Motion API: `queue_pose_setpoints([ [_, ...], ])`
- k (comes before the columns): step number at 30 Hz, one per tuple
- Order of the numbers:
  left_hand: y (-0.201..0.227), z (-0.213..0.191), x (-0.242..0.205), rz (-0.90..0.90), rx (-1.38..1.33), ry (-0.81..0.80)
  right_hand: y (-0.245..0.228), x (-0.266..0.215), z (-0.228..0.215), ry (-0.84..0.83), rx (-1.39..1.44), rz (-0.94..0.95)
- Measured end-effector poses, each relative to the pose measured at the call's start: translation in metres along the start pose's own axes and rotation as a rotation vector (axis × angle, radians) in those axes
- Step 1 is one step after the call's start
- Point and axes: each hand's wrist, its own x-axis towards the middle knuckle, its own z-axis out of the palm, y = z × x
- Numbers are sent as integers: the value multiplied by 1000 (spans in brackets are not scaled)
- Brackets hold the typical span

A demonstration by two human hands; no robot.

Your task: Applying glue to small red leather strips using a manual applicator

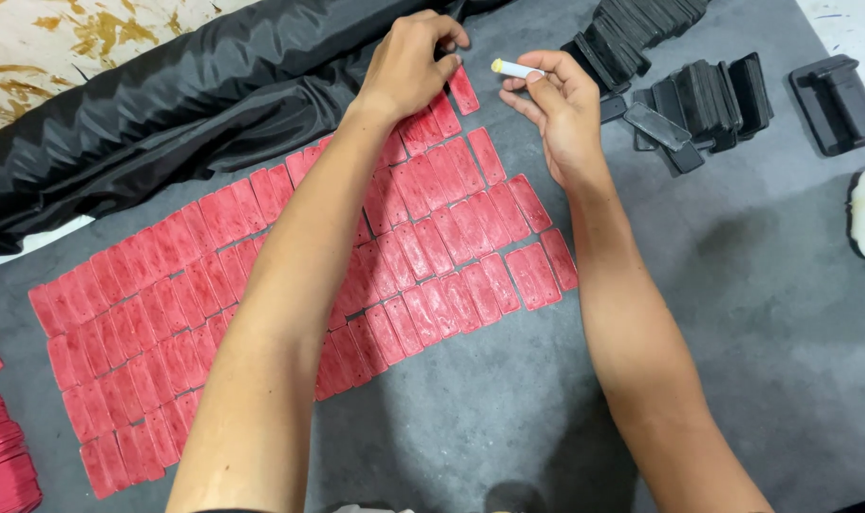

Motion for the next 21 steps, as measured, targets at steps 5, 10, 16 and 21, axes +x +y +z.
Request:
queue_pose_setpoints([
  [5,-2,4,0,-60,-39,-4,1,-2,0,4,-2,2],
  [10,7,2,1,-113,-29,-4,2,-3,-2,5,7,3],
  [16,7,1,-2,-121,-13,-16,3,-5,3,-48,19,8],
  [21,8,-1,-7,-106,-55,-28,1,-7,6,-92,27,42],
])
